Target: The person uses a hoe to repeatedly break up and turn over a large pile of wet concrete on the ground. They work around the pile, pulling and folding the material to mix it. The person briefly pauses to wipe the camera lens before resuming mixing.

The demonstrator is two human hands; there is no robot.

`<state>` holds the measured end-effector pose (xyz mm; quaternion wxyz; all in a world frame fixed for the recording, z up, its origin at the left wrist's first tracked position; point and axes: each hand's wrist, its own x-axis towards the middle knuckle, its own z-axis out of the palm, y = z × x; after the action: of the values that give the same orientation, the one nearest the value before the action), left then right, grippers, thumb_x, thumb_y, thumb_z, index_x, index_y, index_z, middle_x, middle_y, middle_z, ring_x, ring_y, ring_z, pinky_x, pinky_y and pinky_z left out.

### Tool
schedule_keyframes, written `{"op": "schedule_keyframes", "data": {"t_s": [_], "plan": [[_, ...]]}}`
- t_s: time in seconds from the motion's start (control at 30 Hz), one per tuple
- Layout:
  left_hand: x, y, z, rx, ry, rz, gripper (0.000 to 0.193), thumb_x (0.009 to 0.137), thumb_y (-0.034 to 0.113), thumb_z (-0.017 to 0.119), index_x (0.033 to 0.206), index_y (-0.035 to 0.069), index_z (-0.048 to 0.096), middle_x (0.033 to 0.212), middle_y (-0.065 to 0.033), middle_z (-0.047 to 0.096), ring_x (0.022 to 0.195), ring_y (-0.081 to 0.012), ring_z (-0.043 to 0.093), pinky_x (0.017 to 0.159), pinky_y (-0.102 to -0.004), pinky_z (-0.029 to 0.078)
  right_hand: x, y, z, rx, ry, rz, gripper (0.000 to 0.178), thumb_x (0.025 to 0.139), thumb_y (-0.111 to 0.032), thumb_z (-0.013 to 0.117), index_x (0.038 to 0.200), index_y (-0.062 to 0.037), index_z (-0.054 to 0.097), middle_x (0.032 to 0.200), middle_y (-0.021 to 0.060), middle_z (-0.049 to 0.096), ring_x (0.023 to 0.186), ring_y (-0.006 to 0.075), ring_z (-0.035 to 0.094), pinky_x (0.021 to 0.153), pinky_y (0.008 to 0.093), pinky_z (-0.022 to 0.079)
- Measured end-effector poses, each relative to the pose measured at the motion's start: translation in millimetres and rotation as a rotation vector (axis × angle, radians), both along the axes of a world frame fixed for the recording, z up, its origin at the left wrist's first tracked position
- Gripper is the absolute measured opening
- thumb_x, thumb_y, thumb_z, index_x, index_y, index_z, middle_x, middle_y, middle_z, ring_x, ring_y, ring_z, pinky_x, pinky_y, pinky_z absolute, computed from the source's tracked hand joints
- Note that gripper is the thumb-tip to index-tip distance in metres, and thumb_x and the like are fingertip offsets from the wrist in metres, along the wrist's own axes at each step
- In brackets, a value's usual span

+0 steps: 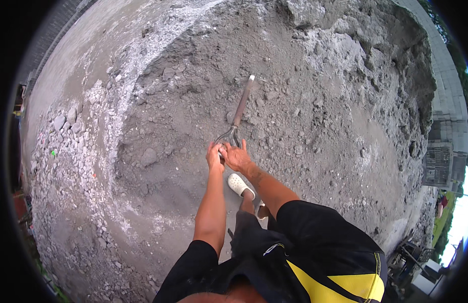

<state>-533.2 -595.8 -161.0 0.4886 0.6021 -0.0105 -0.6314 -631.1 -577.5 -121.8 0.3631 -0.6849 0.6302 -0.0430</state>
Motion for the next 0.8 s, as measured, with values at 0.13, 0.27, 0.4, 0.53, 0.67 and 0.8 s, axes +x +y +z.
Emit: {"op": "schedule_keyframes", "data": {"t_s": [0.13,0.27,0.4,0.53,0.67,0.8], "plan": [[-11.0,72.3,-62.0,0.048,0.407,-0.125,0.01,0.074,0.008,0.057,0.082,0.005,0.053,0.072,-0.0052,0.053,0.062,-0.0141,0.054,0.053,-0.0241,0.047,-26.0,75.8,-47.1,0.017,0.09,0.007,0.06,0.089,-0.047,0.026,0.128,-0.0018,0.027,0.123,0.0154,0.044,0.117,0.0267,0.04,0.097,0.0614,0.008],[-82.6,133.9,-46.3,0.03,0.443,-0.123,0.009,0.076,0.008,0.057,0.082,0.004,0.051,0.075,-0.0069,0.054,0.058,-0.0092,0.049,0.055,-0.0206,0.044,-95.5,128.1,-29.9,0.124,0.176,0.0,0.063,0.087,-0.049,0.028,0.131,-0.0039,0.024,0.131,0.0133,0.036,0.124,0.0252,0.031,0.099,0.0591,0.009],[-97.0,167.8,-0.7,0.004,0.355,-0.081,0.023,0.072,0.004,0.06,0.09,0.006,0.047,0.082,-0.0071,0.055,0.072,-0.0154,0.056,0.058,-0.0246,0.046,-109.1,169.4,8.9,0.081,0.128,-0.007,0.065,0.086,-0.052,0.028,0.134,-0.0081,0.022,0.135,0.0117,0.03,0.128,0.0237,0.022,0.101,0.0563,0.008],[-55.8,159.1,44.5,-0.059,0.306,-0.048,0.028,0.068,0.001,0.062,0.091,0.008,0.047,0.082,-0.0053,0.054,0.076,-0.0186,0.057,0.065,-0.031,0.046,-85.3,203.4,49.0,-0.117,-0.112,-0.07,0.061,0.088,-0.047,0.031,0.134,-0.0086,0.021,0.138,0.0111,0.026,0.129,0.026,0.019,0.102,0.0526,0.012],[-14.0,124.0,107.7,-0.126,0.244,-0.006,0.026,0.066,-0.001,0.061,0.088,0.007,0.052,0.082,-0.0057,0.056,0.074,-0.0178,0.057,0.067,-0.0296,0.045,-83.0,205.3,70.5,-0.136,-0.233,-0.084,0.059,0.088,-0.042,0.036,0.134,-0.0106,0.019,0.138,0.0134,0.024,0.128,0.0282,0.021,0.102,0.0502,0.015],[45.1,79.9,107.2,-0.069,0.028,0.129,0.021,0.065,0.001,0.062,0.084,0.006,0.054,0.072,-0.0041,0.053,0.063,-0.0156,0.052,0.059,-0.0277,0.044,-95.4,152.3,39.2,0.022,-0.213,-0.232,0.062,0.086,-0.049,0.035,0.132,-0.0077,0.027,0.131,0.0182,0.034,0.123,0.0315,0.03,0.101,0.0484,0.018]]}}
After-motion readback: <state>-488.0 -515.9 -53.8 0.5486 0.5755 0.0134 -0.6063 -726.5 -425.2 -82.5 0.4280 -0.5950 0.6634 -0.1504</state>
